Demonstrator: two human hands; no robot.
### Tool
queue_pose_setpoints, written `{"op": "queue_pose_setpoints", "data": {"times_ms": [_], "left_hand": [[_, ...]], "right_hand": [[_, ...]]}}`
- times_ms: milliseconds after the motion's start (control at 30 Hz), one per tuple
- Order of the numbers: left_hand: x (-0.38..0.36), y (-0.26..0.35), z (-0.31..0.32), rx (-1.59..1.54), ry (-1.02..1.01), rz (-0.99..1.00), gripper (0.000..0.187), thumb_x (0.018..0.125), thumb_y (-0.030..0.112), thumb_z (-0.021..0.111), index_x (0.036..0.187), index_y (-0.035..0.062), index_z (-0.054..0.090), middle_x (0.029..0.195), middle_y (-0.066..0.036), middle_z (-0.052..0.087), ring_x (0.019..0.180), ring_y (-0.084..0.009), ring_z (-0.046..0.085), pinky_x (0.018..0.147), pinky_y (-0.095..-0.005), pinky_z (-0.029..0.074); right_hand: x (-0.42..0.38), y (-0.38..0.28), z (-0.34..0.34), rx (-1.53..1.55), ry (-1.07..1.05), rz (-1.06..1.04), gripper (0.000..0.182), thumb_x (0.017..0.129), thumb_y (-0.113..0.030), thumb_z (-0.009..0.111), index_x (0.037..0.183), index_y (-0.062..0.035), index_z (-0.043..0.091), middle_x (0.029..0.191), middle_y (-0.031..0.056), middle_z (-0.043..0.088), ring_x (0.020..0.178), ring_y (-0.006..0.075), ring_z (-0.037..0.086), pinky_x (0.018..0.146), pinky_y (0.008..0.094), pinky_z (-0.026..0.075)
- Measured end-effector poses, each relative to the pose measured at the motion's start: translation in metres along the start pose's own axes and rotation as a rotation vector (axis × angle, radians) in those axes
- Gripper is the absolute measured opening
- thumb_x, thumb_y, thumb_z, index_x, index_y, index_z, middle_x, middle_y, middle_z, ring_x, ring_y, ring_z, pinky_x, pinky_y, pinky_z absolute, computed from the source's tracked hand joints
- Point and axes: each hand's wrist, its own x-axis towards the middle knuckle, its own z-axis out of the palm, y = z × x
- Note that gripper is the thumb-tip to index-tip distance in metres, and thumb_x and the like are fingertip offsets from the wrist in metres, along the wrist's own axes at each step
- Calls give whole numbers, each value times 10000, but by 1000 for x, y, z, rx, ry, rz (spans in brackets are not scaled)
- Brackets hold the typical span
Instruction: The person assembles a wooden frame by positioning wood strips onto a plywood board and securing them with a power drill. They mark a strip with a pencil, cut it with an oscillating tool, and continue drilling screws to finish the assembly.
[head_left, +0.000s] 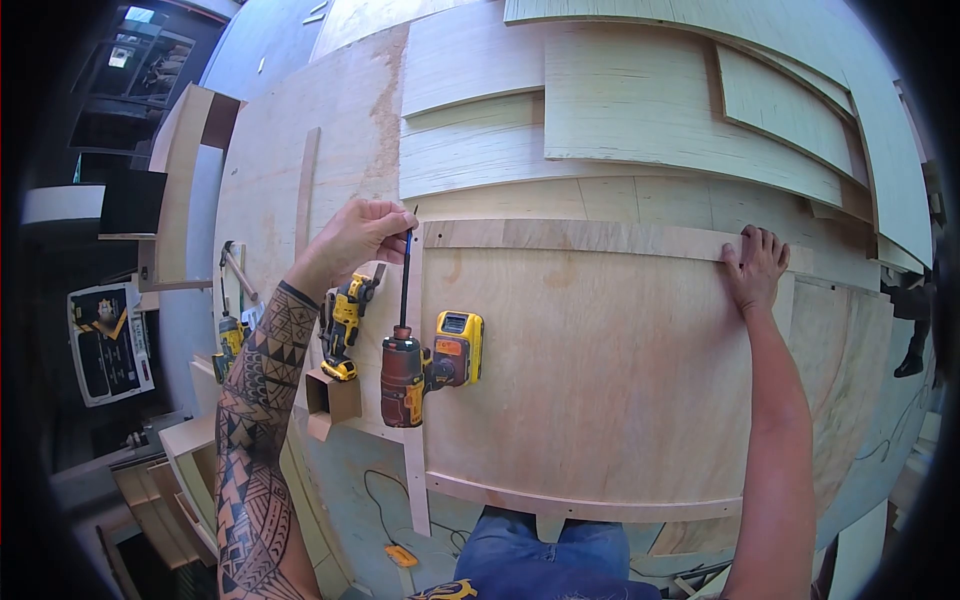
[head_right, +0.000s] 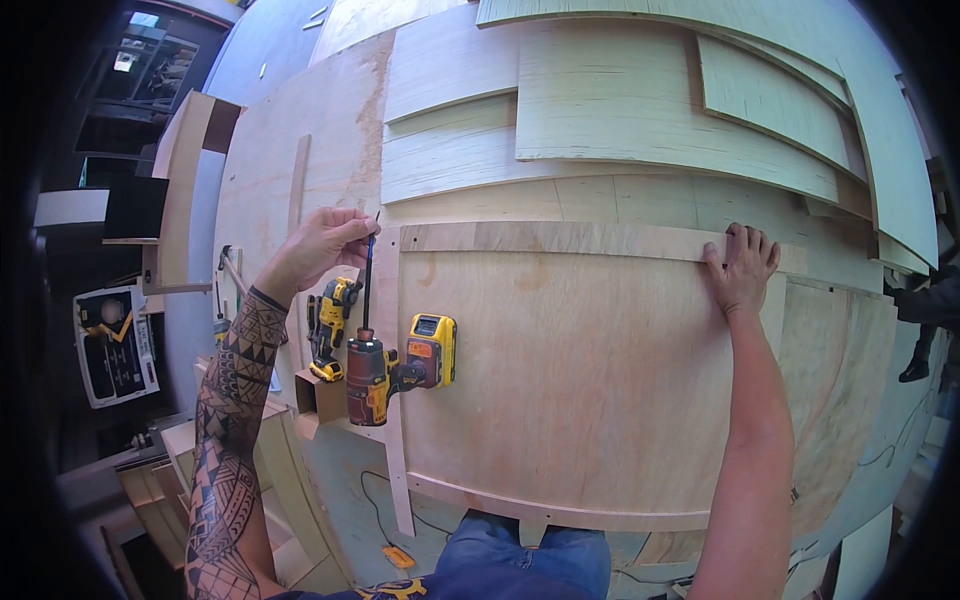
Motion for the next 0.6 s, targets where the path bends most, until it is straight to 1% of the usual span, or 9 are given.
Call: {"op": "queue_pose_setpoints", "data": {"times_ms": [233, 333, 400, 433, 467, 500, 533, 567, 600], "left_hand": [[-4, -7, 1, -99, 16, -3, 255, 1101, 268, 647, 1113, 27, 730, 920, -10, 689, 804, -78, 665, 744, -254, 605], [-9, -14, 3, -93, -44, -15, 295, 1117, 279, 614, 1198, 11, 707, 978, -24, 685, 861, -92, 669, 800, -275, 605], [-6, -37, -1, -355, -151, 83, 357, 1124, 300, 598, 1306, 9, 695, 1049, -21, 688, 963, -116, 688, 864, -300, 601], [-14, -47, 0, -362, -91, 58, 382, 1128, 295, 588, 1378, 17, 667, 1082, -29, 683, 999, -128, 670, 903, -320, 577], [-20, -71, -4, -381, -12, 74, 398, 1131, 297, 580, 1421, 32, 643, 1106, -29, 678, 990, -131, 661, 915, -312, 568], [-30, -97, -4, -236, 61, 79, 420, 1126, 262, 579, 1477, 34, 603, 1114, -30, 678, 1004, -118, 656, 903, -302, 565], [-45, -120, -9, 117, 4, 158, 476, 1087, 135, 610, 1549, 46, 535, 1183, -43, 671, 1076, -119, 652, 940, -326, 572], [-66, -144, 5, 271, 45, 174, 611, 1031, -3, 622, 1615, 61, 454, 1277, -71, 669, 1175, -167, 654, 1012, -357, 569], [-69, -220, -9, 67, -28, 89, 771, 979, -83, 649, 1672, 72, 349, 1482, -124, 594, 1353, -233, 591, 1129, -395, 514]], "right_hand": [[1, -1, -1, -2, -12, 1, 583, 939, -563, 616, 1327, -129, 599, 1286, 109, 590, 1381, 314, 482, 1285, 591, 167], [1, -2, 0, -2, 35, -22, 559, 922, -543, 643, 1295, -128, 605, 1258, 115, 596, 1349, 311, 496, 1259, 579, 207], [3, 3, -1, 40, -59, -17, 540, 906, -528, 665, 1264, -129, 609, 1244, 124, 600, 1309, 313, 509, 1214, 576, 255], [2, -2, -7, 37, -28, -41, 536, 899, -525, 672, 1254, -128, 616, 1245, 135, 600, 1278, 328, 518, 1173, 589, 283], [-1, 3, 2, 25, 4, -45, 563, 893, -546, 671, 1266, -127, 622, 1261, 143, 598, 1306, 340, 510, 1190, 621, 269], [-2, 3, 4, 26, 14, -25, 600, 887, -573, 665, 1284, -124, 624, 1279, 145, 595, 1341, 347, 496, 1223, 652, 233], [-3, 2, 2, 33, 6, 3, 631, 887, -594, 655, 1306, -123, 622, 1308, 149, 591, 1379, 346, 481, 1255, 668, 192], [-2, -2, -4, 46, -20, 24, 641, 891, -597, 650, 1320, -122, 622, 1317, 154, 592, 1383, 349, 480, 1258, 671, 186], [-1, -4, -8, 70, -44, 41, 651, 895, -601, 644, 1335, -121, 621, 1326, 158, 592, 1388, 351, 479, 1261, 673, 181]]}}
